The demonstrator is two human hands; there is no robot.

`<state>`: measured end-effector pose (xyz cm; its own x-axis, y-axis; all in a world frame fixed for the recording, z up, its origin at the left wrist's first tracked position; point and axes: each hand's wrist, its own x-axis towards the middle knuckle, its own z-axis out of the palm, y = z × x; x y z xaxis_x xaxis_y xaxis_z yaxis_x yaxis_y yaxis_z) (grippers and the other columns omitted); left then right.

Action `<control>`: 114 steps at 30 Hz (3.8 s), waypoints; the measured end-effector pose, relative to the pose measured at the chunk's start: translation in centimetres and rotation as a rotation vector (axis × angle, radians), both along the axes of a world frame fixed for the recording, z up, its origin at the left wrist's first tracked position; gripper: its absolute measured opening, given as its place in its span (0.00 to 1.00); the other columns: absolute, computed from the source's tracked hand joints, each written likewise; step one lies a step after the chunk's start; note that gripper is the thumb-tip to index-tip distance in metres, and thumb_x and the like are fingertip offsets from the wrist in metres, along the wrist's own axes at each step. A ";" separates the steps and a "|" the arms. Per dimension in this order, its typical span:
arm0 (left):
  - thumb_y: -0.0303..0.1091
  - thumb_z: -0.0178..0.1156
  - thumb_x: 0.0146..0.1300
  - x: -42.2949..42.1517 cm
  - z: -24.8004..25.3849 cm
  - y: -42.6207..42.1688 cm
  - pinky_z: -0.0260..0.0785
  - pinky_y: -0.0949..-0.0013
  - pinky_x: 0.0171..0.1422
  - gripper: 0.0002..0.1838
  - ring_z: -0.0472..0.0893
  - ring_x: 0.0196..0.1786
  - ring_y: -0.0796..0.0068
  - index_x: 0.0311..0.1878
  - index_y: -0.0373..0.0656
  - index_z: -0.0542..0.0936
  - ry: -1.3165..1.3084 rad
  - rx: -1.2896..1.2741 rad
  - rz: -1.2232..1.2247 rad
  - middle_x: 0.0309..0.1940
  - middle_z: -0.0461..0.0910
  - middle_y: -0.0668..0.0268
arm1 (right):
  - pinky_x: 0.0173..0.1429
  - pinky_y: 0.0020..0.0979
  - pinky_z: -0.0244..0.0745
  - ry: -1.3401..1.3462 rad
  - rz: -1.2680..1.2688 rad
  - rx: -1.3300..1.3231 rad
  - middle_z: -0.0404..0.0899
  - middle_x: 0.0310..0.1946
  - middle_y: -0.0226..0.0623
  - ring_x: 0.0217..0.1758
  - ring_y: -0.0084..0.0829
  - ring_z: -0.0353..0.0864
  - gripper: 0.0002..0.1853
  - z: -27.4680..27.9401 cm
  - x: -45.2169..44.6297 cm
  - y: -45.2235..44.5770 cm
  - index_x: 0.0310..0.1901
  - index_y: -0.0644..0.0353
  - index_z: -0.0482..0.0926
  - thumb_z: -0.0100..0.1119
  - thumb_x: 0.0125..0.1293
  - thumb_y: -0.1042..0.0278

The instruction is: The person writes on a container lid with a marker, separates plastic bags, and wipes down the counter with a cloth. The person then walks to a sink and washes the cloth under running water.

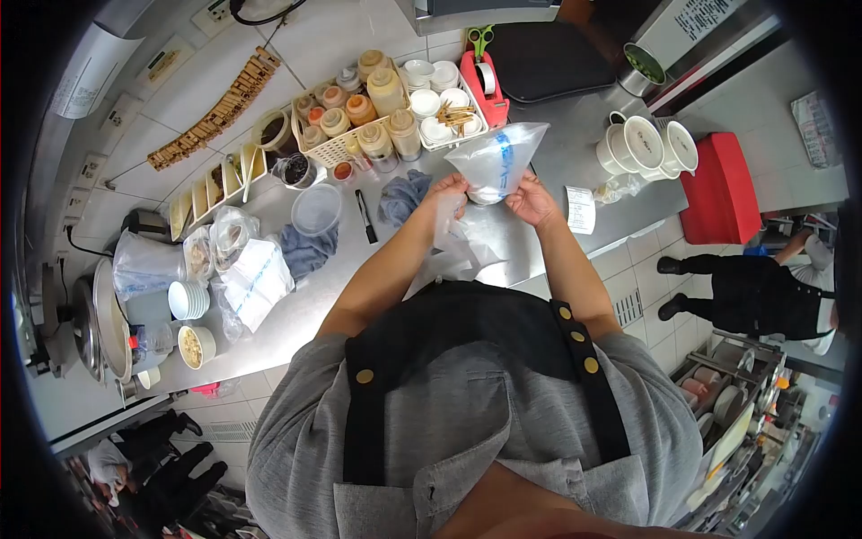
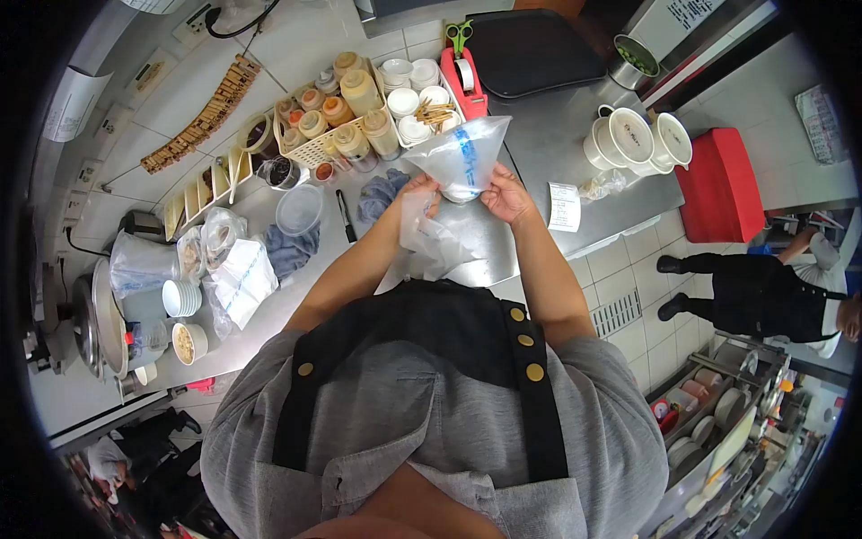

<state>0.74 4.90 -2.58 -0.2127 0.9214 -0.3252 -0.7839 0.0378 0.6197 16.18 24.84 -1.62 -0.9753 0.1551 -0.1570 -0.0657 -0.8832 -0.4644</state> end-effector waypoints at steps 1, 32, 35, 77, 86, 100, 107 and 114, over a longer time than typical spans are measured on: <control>0.34 0.57 0.72 0.2 0.4 0.1 0.65 0.76 0.31 0.06 0.71 0.27 0.83 0.45 0.44 0.78 -0.002 -0.006 -0.005 0.32 0.78 0.72 | 0.33 0.21 0.69 -0.042 -0.035 0.052 0.83 0.44 0.27 0.33 0.14 0.76 0.15 -0.2 -0.2 0.2 0.60 0.53 0.77 0.56 0.73 0.66; 0.34 0.78 0.46 2.6 23.2 -9.3 0.70 0.64 0.54 0.16 0.74 0.53 0.67 0.39 0.47 0.86 1.437 0.080 -0.116 0.50 0.73 0.68 | 0.29 0.20 0.60 -0.161 0.362 0.954 0.75 0.22 0.19 0.26 0.12 0.69 0.15 19.0 1.3 -9.4 0.25 0.56 0.77 0.81 0.48 0.72; 0.38 0.76 0.48 2.8 23.7 -8.8 0.71 0.64 0.52 0.12 0.75 0.52 0.66 0.33 0.47 0.83 1.604 0.250 -0.016 0.47 0.76 0.71 | 0.31 0.20 0.61 -0.190 0.364 1.133 0.74 0.24 0.19 0.27 0.12 0.69 0.16 19.8 1.4 -9.7 0.26 0.57 0.77 0.82 0.46 0.73; 0.34 0.51 0.73 2.7 -0.2 2.1 0.52 0.80 0.21 0.33 0.76 0.32 0.85 0.77 0.68 0.54 -0.241 0.083 0.450 0.53 0.80 0.72 | 0.33 0.17 0.74 -0.266 -0.070 0.208 0.86 0.39 0.27 0.32 0.16 0.82 0.15 2.4 -1.5 -0.2 0.51 0.53 0.81 0.52 0.67 0.82; 0.29 0.60 0.65 2.6 -0.2 1.4 0.68 0.76 0.39 0.32 0.74 0.38 0.81 0.74 0.48 0.66 0.709 -0.346 0.553 0.42 0.76 0.70 | 0.47 0.24 0.73 -0.395 -0.745 1.163 0.79 0.42 0.33 0.39 0.22 0.76 0.15 -3.9 -1.8 -1.6 0.56 0.63 0.75 0.51 0.69 0.75; 0.41 0.72 0.54 -5.5 1.0 -32.0 0.69 0.53 0.52 0.24 0.75 0.50 0.51 0.49 0.38 0.76 1.474 -1.361 1.157 0.42 0.76 0.54 | 0.49 0.41 0.75 -0.120 -0.005 2.208 0.76 0.41 0.37 0.47 0.41 0.77 0.10 -1.4 -3.8 -16.6 0.39 0.56 0.81 0.68 0.58 0.64; 0.46 0.73 0.53 -5.6 1.3 -34.7 0.74 0.57 0.49 0.18 0.84 0.41 0.53 0.38 0.41 0.86 0.991 -1.461 0.881 0.40 0.86 0.54 | 0.48 0.41 0.75 -0.291 0.206 2.144 0.77 0.40 0.37 0.48 0.43 0.78 0.13 2.0 -4.3 -16.1 0.37 0.57 0.77 0.68 0.58 0.60; 0.36 0.71 0.60 -8.6 -1.3 -38.1 0.72 0.65 0.39 0.12 0.81 0.30 0.69 0.36 0.36 0.83 0.828 -0.997 1.354 0.31 0.85 0.61 | 0.46 0.38 0.75 -0.273 0.399 1.941 0.79 0.41 0.37 0.44 0.41 0.81 0.14 7.2 -3.9 -17.4 0.39 0.58 0.76 0.67 0.61 0.58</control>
<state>-7.90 -33.19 -3.92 -0.9058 -0.4234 -0.0134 -0.1394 0.2681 0.9533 12.30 7.45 5.57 -0.9755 0.0901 -0.2007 0.1957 0.7724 -0.6043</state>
